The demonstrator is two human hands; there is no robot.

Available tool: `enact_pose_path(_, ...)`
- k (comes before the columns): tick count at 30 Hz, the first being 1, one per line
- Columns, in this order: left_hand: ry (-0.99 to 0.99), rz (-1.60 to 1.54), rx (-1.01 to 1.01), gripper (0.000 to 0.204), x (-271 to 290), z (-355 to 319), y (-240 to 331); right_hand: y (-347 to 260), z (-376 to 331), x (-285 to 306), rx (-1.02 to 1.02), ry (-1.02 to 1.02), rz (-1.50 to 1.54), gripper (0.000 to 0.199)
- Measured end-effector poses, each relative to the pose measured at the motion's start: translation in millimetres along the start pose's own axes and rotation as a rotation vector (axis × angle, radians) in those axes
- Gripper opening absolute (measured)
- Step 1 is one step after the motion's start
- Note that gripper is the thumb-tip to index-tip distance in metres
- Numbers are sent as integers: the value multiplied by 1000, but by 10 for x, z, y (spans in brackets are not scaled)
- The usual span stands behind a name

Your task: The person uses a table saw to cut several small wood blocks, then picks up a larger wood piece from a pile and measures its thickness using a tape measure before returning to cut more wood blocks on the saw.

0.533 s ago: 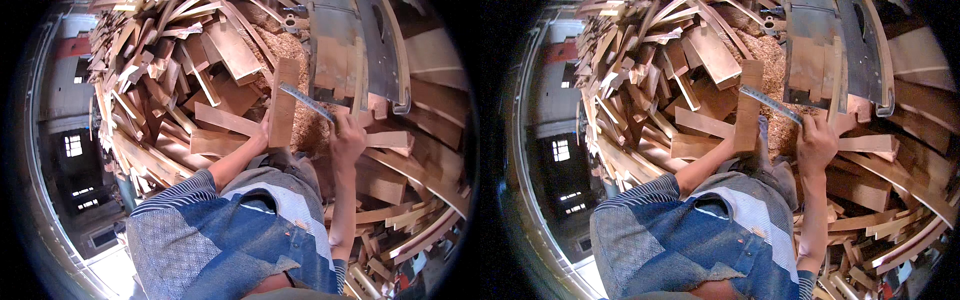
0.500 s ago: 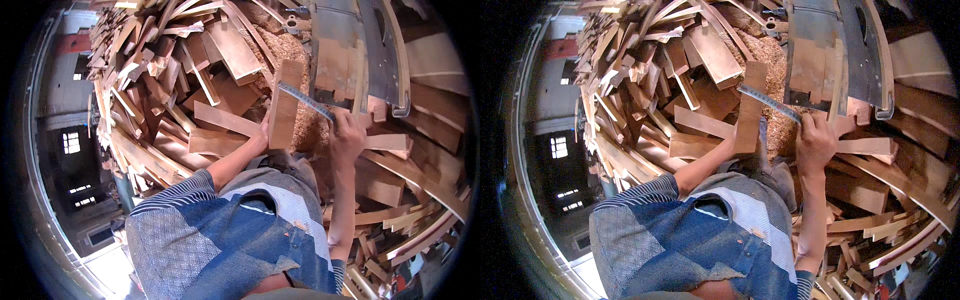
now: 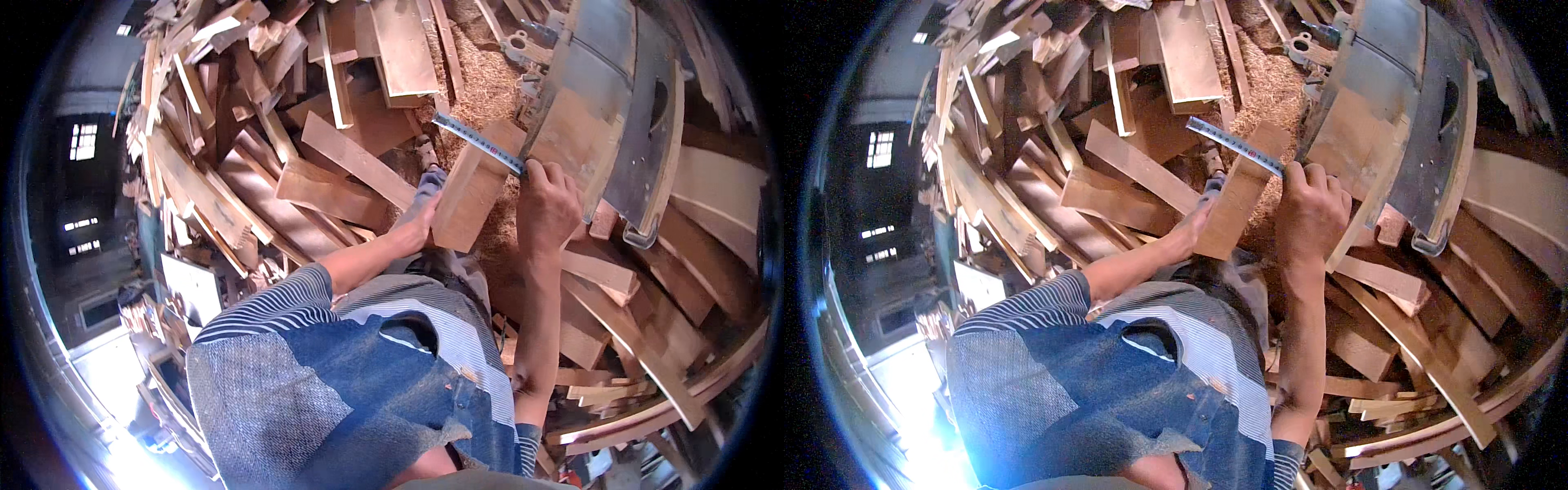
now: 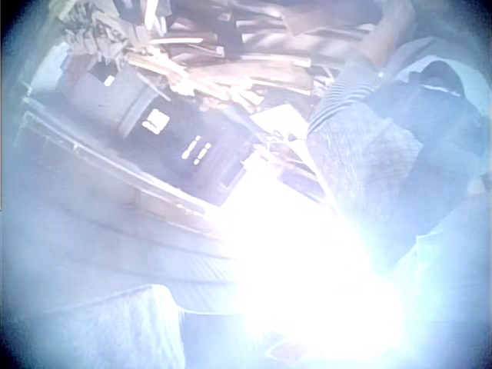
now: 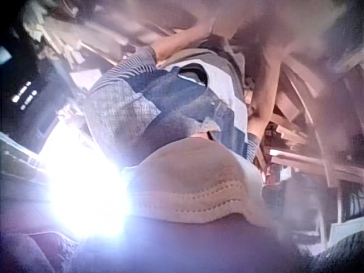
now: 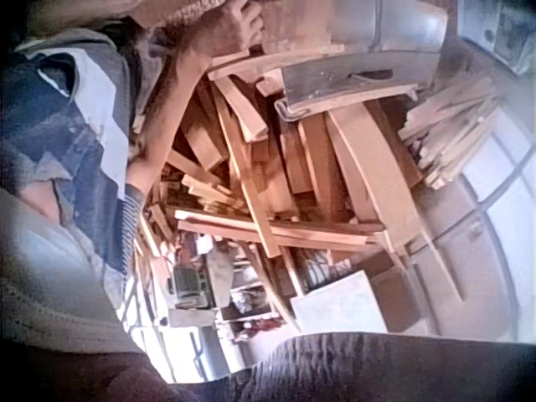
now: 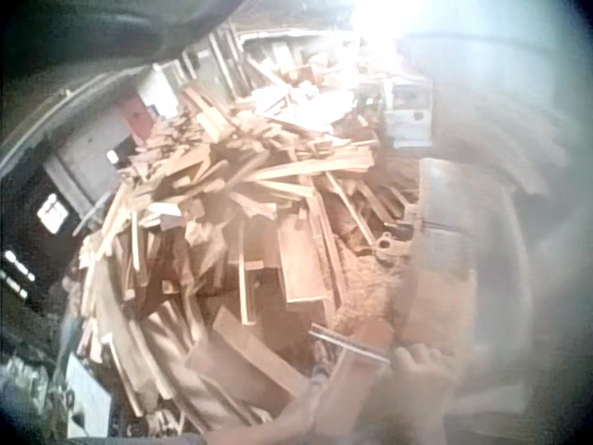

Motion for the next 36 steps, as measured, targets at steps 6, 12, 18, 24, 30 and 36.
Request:
enact_pose_path(6, 35, -105, 63, 72, -228, -479, 38, -332, 307, -164, 185, -11, -86, 5)
enact_pose_path(12, -227, -462, 93, 73, 41, -179, -22, -749, 589, -259, 349, 33, -41, 5)
enact_pose_path(18, -433, -678, 52, 71, 225, -67, 21, -1114, 851, -341, 488, 52, 0, 7)
enact_pose_path(24, -594, -756, -2, 71, 221, -9, 91, -1286, 964, -375, 575, 42, -56, 9)
enact_pose_path(30, -730, -782, -39, 71, 139, -64, 179, -1335, 1022, -321, 621, 118, -87, 8)
enact_pose_path(36, -842, -776, -59, 71, 66, -130, 263, -1286, 1052, -343, 618, 143, -96, 7)
Point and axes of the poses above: each hand's wrist, its own z-axis towards the middle knuckle, its own x-axis out of the back of the hand, y = z × x, the point moved 5 cm from there along z, towards the middle knuckle, and after that the axes turned 9 degrees about x, right-handed, at the moved point
